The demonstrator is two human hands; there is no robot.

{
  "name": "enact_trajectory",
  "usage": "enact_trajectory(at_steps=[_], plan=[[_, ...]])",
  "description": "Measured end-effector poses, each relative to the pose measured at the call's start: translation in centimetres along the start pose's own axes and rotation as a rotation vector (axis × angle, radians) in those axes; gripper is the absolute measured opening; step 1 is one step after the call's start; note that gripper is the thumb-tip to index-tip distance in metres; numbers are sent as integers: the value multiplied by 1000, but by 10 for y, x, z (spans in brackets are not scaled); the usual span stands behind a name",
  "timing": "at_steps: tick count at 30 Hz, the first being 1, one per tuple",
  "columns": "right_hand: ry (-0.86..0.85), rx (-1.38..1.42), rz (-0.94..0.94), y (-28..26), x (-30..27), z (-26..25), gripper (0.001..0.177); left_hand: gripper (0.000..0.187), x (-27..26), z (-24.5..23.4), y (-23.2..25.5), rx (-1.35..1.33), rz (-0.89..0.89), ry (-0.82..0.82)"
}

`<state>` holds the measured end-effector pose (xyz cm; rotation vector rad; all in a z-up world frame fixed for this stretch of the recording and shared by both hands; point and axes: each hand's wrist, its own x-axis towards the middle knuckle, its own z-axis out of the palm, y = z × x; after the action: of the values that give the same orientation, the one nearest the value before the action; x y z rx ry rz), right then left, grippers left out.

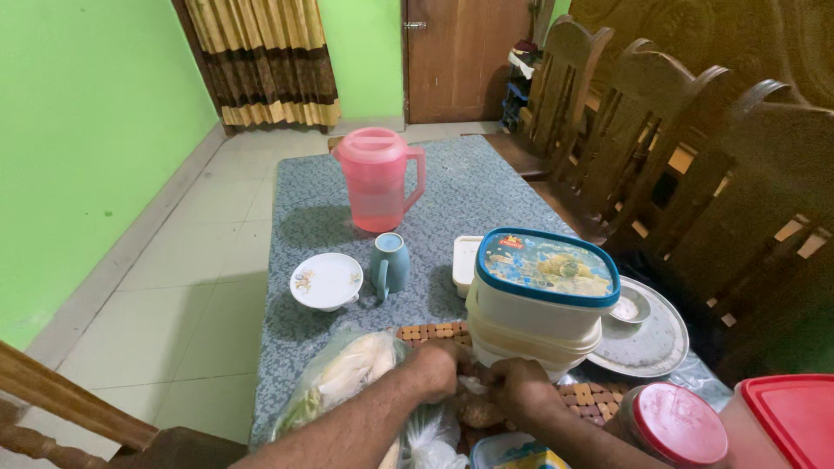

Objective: The person removes several food containers and packaged items from a refrigerator and places them on a dining table. They handle plastic containers with red and blue lids, a bag of chickpeas, and other packaged goods, arranging them on the table surface.

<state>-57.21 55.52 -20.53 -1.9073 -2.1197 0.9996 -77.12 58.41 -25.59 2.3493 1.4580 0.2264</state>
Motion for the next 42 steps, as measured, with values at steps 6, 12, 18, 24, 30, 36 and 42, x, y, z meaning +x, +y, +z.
enact_trajectory(at_steps=[6,12,18,24,30,36,42], plan=[[-9,-92,-118,26,17,11,26,35,22,29,-12,108,-172,-262],[-149,300,-168,34,19,1,49,45,-9,-2,-2,-108,-47,-85],[-73,273,-133,54,24,-12,50,37,-37,-37,27,-539,-215,142],[2,425,45,70,32,-12,44,35,-32,-38,38,-1588,-472,35],[-81,1012,153,71,24,-15,38,48,-38,-21,32,-2335,-296,-207],[44,939,208,57,0,-27,36,52,-42,-41,45,-2389,-243,-224],[305,629,229,14,-45,-42,38,62,-58,-66,76,-2401,-289,-252]])
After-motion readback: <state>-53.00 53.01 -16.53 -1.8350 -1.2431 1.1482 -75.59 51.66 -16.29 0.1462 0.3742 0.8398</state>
